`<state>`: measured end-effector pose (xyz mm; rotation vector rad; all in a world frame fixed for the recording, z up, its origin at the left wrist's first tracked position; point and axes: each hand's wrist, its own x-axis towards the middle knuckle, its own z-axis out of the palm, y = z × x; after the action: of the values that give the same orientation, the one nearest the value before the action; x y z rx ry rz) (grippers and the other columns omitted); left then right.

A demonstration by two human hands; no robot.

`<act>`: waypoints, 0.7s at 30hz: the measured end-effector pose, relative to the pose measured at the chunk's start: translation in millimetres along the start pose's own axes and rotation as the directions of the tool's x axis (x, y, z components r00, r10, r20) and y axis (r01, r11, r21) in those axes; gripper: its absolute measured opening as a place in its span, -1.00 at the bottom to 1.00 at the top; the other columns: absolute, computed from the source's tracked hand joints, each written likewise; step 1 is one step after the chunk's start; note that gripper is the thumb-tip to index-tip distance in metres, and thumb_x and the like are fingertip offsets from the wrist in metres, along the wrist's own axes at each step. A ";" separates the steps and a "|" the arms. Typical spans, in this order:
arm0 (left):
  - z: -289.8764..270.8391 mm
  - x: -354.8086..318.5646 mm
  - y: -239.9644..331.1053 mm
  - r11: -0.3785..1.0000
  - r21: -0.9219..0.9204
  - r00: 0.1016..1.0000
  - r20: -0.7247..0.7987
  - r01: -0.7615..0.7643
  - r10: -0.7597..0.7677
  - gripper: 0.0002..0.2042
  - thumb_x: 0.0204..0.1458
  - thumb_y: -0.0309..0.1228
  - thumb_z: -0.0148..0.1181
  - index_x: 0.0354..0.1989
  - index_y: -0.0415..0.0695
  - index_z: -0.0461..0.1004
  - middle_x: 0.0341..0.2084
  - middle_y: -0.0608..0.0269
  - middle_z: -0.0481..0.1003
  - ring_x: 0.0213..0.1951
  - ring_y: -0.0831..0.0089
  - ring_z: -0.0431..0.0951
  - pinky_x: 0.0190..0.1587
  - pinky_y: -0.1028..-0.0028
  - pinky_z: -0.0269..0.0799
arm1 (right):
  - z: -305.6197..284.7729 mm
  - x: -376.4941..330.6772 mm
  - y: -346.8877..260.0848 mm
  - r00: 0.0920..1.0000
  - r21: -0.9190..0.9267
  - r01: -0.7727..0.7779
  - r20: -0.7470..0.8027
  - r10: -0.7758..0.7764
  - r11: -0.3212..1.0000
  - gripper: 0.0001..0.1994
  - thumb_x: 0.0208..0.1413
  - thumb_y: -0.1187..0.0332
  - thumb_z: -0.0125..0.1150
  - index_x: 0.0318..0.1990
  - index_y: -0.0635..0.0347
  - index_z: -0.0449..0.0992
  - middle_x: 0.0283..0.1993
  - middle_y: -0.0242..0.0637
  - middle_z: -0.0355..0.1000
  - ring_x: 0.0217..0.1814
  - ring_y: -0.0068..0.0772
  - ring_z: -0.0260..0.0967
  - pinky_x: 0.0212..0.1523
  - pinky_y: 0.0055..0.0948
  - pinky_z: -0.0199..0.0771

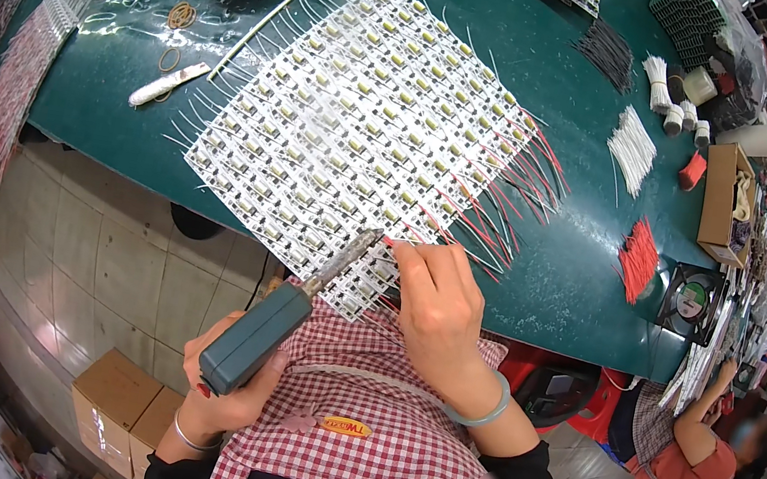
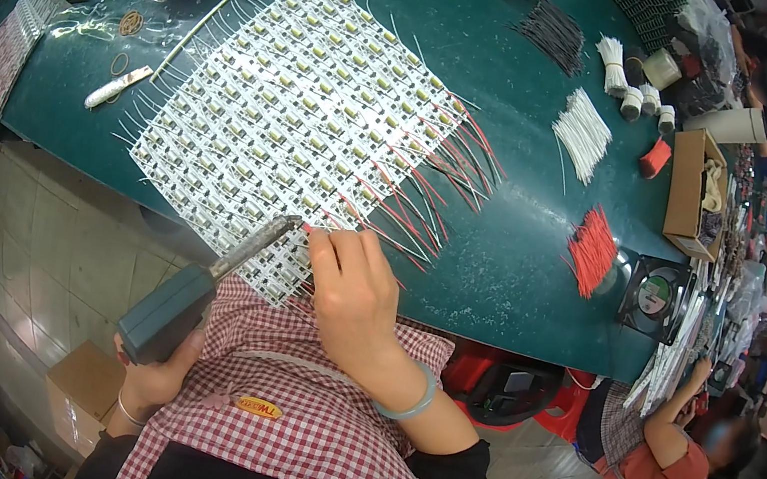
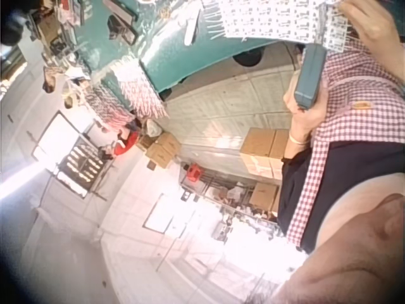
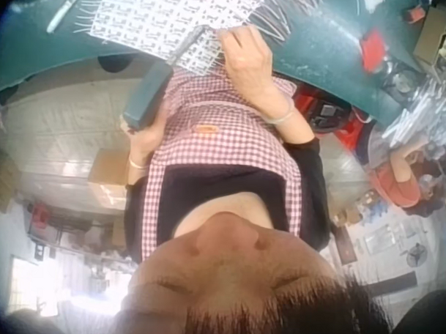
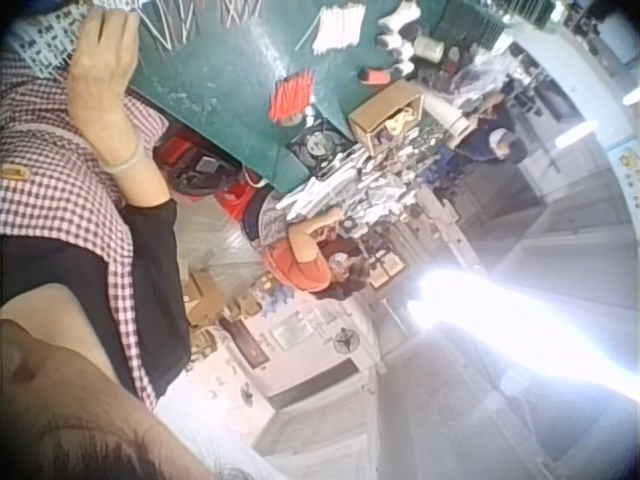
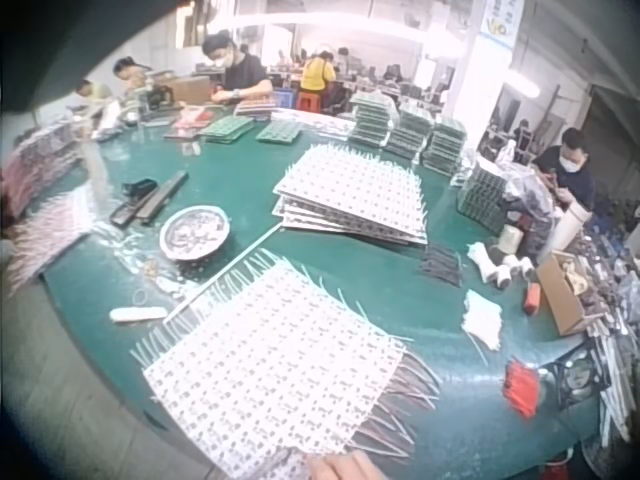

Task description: The person uses a soldering iron to attach red and white wires to a grid of LED modules on a circuit board. They pick up individual wires, place them on the board, and apply heat to secure them. The person works methodically across the board, handling the wires and the soldering iron with both hands.

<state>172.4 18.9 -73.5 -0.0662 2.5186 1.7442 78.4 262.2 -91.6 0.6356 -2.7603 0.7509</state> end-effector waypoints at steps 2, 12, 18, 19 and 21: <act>0.2 0.2 1.1 1.000 -0.012 1.000 0.003 0.024 -0.024 -0.73 -0.10 -0.67 0.39 -0.17 -0.40 0.62 -0.29 -0.04 0.63 -0.36 0.25 0.68 -0.29 0.41 0.58 | -1.9 0.6 1.1 1.000 -0.031 0.017 0.018 -0.017 0.999 -0.73 0.01 0.57 0.33 -0.08 0.33 0.57 -0.27 -0.24 0.42 -0.23 -0.24 0.39 -0.29 -0.33 0.46; -1.1 -0.9 -2.1 1.000 0.004 1.000 0.002 -0.009 0.009 -0.74 -0.10 -0.65 0.40 -0.17 -0.40 0.62 -0.28 -0.05 0.63 -0.35 0.24 0.70 -0.29 0.42 0.59 | -4.9 2.6 -0.8 0.998 -0.098 0.034 0.049 -0.029 0.995 -0.81 0.07 0.53 0.33 -0.15 0.26 0.55 -0.26 -0.26 0.40 -0.22 -0.25 0.38 -0.26 -0.33 0.44; -2.5 -4.0 -4.2 1.000 0.005 1.000 0.006 0.025 -0.025 -0.74 -0.09 -0.66 0.40 -0.17 -0.40 0.62 -0.27 -0.05 0.63 -0.34 0.25 0.70 -0.28 0.41 0.59 | -10.1 5.0 0.3 0.996 -0.045 0.041 0.081 -0.037 0.998 -0.67 -0.02 0.55 0.30 -0.03 0.32 0.59 -0.24 -0.24 0.41 -0.17 -0.22 0.40 -0.22 -0.32 0.48; -2.4 -3.8 -4.3 1.000 0.002 1.000 0.007 0.025 -0.025 -0.74 -0.09 -0.66 0.40 -0.17 -0.40 0.62 -0.28 -0.05 0.63 -0.34 0.25 0.70 -0.28 0.42 0.59 | -10.2 4.6 1.3 0.995 -0.043 0.043 0.094 -0.039 0.998 -0.64 -0.03 0.55 0.29 -0.01 0.33 0.60 -0.23 -0.24 0.41 -0.16 -0.21 0.40 -0.21 -0.32 0.48; -2.5 -2.8 -3.7 1.000 -0.004 1.000 0.006 0.026 -0.026 -0.74 -0.09 -0.66 0.40 -0.17 -0.40 0.62 -0.28 -0.05 0.63 -0.34 0.25 0.70 -0.27 0.42 0.59 | -9.1 3.3 3.4 0.992 -0.039 0.049 0.120 -0.044 0.998 -0.59 -0.06 0.55 0.27 0.04 0.36 0.61 -0.23 -0.24 0.41 -0.15 -0.21 0.40 -0.20 -0.31 0.49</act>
<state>175.4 15.3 -75.8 -0.0935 2.4986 1.7368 74.8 268.4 -84.4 0.7570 -2.8495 0.6634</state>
